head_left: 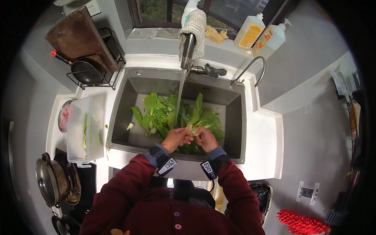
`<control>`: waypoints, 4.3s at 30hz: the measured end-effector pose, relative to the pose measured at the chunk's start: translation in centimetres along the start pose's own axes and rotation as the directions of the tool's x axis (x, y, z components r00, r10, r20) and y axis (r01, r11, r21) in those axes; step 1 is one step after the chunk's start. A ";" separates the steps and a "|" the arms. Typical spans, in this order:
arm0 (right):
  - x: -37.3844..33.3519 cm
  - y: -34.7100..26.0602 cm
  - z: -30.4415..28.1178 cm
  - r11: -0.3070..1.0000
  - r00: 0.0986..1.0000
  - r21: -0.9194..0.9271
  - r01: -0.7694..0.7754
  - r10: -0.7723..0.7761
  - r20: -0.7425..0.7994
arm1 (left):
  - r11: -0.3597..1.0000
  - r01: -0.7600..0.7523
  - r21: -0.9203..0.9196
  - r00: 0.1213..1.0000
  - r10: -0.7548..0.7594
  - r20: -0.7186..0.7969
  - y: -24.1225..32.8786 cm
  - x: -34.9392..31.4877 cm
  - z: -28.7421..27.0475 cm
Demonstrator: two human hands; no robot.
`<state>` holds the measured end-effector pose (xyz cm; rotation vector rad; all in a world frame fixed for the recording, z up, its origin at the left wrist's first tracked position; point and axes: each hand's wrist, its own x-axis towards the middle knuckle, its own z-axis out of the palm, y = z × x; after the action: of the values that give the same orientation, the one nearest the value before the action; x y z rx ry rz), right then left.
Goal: The person washes leafy green vegetables under running water in a kitchen sink, removes outer leaves, and places the cleaned leaves into a plastic container. The person then stores the container in the refrigerator, retrieves a plastic bag, and fills a pot with water from the sink.
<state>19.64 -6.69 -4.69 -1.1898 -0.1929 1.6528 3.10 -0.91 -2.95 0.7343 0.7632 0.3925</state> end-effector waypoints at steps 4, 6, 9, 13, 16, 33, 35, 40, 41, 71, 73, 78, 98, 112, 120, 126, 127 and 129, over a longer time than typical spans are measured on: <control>-0.9 0.0 0.0 0.970 0.997 0.230 -0.081 0.081 0.008 | 0.993 0.062 -0.104 0.985 -0.044 0.166 0.4 -0.6 -0.4; -1.7 -0.4 0.5 0.979 0.991 0.192 -0.075 0.052 0.122 | 0.983 0.109 -0.150 0.973 -0.074 0.220 0.8 -0.9 -0.8; -2.9 -1.2 1.5 0.999 0.999 -0.039 -0.004 0.006 0.047 | 0.984 0.175 -0.033 0.956 -0.162 0.245 1.7 -1.3 -1.4; -3.5 -1.7 3.1 0.881 0.990 -0.460 0.109 -0.137 -0.027 | 0.956 0.219 0.198 0.953 -0.252 0.166 2.2 -1.4 -1.1; -3.4 -1.1 4.4 0.839 0.935 -0.480 0.257 -0.341 -0.095 | 0.980 0.192 0.050 0.981 -0.193 0.032 1.7 -1.5 -0.2; -0.2 -1.2 2.2 0.988 0.991 0.122 -0.099 0.087 0.099 | 0.972 -0.222 0.072 0.975 0.223 0.006 0.5 -1.7 0.7; 0.5 -1.3 2.0 0.993 0.992 0.070 -0.100 0.094 0.082 | 0.974 -0.223 -0.023 0.975 0.223 -0.009 0.3 -1.9 0.5; 2.0 -2.9 -1.1 0.974 0.952 -0.221 0.055 -0.118 -0.283 | 0.984 -0.165 -0.072 0.983 0.170 0.073 2.4 -4.1 -2.3; 1.9 -3.6 -2.3 0.950 0.963 -0.307 0.063 -0.139 -0.232 | 0.987 -0.163 -0.012 0.984 0.164 0.073 3.1 -4.4 -3.1; -34.9 6.0 -20.0 0.679 0.395 -0.731 -0.066 -0.655 -0.644 | 0.805 0.137 0.578 0.935 -0.298 0.193 4.0 -3.8 -0.7; -37.4 8.1 -23.3 0.473 0.447 -0.830 -0.297 -0.699 -0.558 | 0.829 0.067 0.556 0.949 -0.226 0.222 4.6 -4.2 -2.5; -33.3 6.4 -28.3 -0.288 0.626 -0.885 -0.365 -0.779 -0.004 | 0.819 0.013 0.573 0.987 -0.102 0.123 9.0 -8.8 -5.3; -11.3 -4.3 -13.5 0.411 0.908 -0.893 0.181 -0.420 -0.009 | 0.089 0.564 0.821 0.816 0.097 -0.571 18.2 -22.0 -32.5; -12.2 -3.3 -10.4 0.710 0.897 -0.699 0.088 -0.362 -0.254 | -0.121 0.550 0.827 0.833 0.155 -0.531 9.9 -17.6 -36.7; -12.3 -2.9 -9.3 0.650 0.920 -0.755 0.085 -0.342 -0.191 | -0.313 0.300 0.901 0.902 -0.214 -0.375 13.3 -19.1 -34.5; -13.3 -2.0 -8.2 0.497 0.905 -0.856 0.143 -0.416 -0.090 | -0.405 0.047 0.913 0.829 -0.494 -0.261 9.7 -17.3 -35.1; -13.5 -2.0 -8.4 0.432 0.901 -0.891 0.143 -0.429 -0.064 | -0.392 0.012 0.920 0.836 -0.500 -0.224 8.7 -17.0 -36.1; -14.1 -1.6 -8.8 0.256 0.879 -0.957 0.136 -0.477 -0.003 | -0.381 0.124 0.916 0.867 -0.407 -0.287 6.8 -17.1 -38.1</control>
<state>26.98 -20.82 0.47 -2.0873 -1.3001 0.8493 -36.98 11.34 -8.70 2.1400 0.9601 -1.1370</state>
